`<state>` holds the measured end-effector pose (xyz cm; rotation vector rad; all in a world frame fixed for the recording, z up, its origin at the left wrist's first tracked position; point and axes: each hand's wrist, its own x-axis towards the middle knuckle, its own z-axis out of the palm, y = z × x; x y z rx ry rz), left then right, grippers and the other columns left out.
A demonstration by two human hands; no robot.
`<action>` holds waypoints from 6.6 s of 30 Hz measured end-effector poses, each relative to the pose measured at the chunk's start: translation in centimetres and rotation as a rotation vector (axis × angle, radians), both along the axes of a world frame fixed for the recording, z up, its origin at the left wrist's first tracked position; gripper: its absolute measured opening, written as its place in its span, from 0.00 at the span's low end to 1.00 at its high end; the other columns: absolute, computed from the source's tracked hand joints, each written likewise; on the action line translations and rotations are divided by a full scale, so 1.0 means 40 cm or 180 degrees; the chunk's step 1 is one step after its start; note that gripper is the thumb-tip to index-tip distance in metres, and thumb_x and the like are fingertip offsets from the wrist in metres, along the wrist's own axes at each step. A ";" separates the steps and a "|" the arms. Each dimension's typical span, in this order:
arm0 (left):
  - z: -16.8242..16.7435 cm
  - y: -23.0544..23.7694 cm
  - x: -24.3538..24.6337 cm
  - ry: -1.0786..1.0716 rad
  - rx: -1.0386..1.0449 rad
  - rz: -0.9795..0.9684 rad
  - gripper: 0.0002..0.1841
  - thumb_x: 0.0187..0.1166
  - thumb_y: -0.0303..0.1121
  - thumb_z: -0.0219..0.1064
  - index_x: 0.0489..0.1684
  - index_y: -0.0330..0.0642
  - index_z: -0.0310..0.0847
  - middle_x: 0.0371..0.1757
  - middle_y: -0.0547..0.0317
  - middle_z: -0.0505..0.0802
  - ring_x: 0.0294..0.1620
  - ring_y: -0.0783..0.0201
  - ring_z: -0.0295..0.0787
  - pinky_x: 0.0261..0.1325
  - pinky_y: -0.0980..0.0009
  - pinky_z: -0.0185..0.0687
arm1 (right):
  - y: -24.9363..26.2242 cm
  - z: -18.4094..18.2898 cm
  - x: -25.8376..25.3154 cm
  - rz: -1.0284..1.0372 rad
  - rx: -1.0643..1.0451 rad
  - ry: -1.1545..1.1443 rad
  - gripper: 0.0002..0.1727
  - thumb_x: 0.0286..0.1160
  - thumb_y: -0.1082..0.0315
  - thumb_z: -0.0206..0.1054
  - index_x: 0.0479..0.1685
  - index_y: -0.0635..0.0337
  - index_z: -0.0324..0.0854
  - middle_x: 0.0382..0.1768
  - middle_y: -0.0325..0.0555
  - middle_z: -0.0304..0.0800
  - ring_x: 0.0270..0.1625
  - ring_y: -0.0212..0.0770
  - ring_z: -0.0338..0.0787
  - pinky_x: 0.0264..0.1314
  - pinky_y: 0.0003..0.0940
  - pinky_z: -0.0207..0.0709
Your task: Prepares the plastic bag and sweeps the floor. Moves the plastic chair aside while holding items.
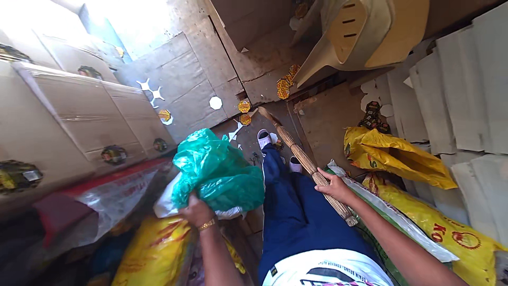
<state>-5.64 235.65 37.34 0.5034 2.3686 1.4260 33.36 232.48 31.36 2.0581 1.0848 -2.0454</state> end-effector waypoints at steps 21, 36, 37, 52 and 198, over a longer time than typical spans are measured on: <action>-0.031 0.426 -0.238 -0.0228 0.0140 -0.0212 0.16 0.76 0.14 0.58 0.62 0.22 0.69 0.46 0.57 0.88 0.47 0.77 0.88 0.55 0.76 0.86 | 0.624 -0.245 -0.307 -0.0450 0.0190 -0.0808 0.47 0.69 0.67 0.79 0.89 0.71 0.59 0.71 0.74 0.81 0.71 0.67 0.84 0.75 0.63 0.75; -0.007 0.498 -0.290 -0.0237 0.0227 -0.0119 0.15 0.76 0.15 0.58 0.61 0.23 0.70 0.44 0.61 0.88 0.45 0.80 0.88 0.54 0.78 0.86 | 0.726 -0.224 -0.310 -0.0979 0.0300 -0.1022 0.44 0.69 0.68 0.80 0.86 0.72 0.63 0.73 0.73 0.79 0.76 0.66 0.80 0.79 0.63 0.69; -0.007 0.497 -0.296 -0.0221 0.0250 -0.0130 0.15 0.76 0.14 0.58 0.60 0.24 0.70 0.43 0.62 0.88 0.45 0.80 0.88 0.53 0.78 0.86 | 0.733 -0.237 -0.325 -0.0997 0.0119 -0.0907 0.44 0.69 0.68 0.79 0.86 0.71 0.63 0.74 0.73 0.77 0.76 0.66 0.79 0.79 0.63 0.70; 0.006 0.446 -0.366 -0.0012 0.0479 0.0172 0.18 0.75 0.16 0.62 0.64 0.29 0.71 0.51 0.59 0.89 0.54 0.71 0.88 0.61 0.68 0.87 | 0.715 -0.087 -0.286 -0.0286 0.0647 -0.0922 0.47 0.70 0.67 0.79 0.91 0.67 0.58 0.73 0.72 0.80 0.71 0.66 0.84 0.76 0.63 0.73; 0.144 -0.384 0.666 -0.0454 -0.0445 0.2773 0.26 0.85 0.23 0.50 0.82 0.22 0.55 0.68 0.36 0.79 0.65 0.64 0.81 0.70 0.68 0.79 | 0.330 0.213 -0.695 0.4147 0.1136 0.2021 0.23 0.92 0.59 0.56 0.77 0.59 0.79 0.67 0.60 0.88 0.73 0.60 0.84 0.74 0.65 0.73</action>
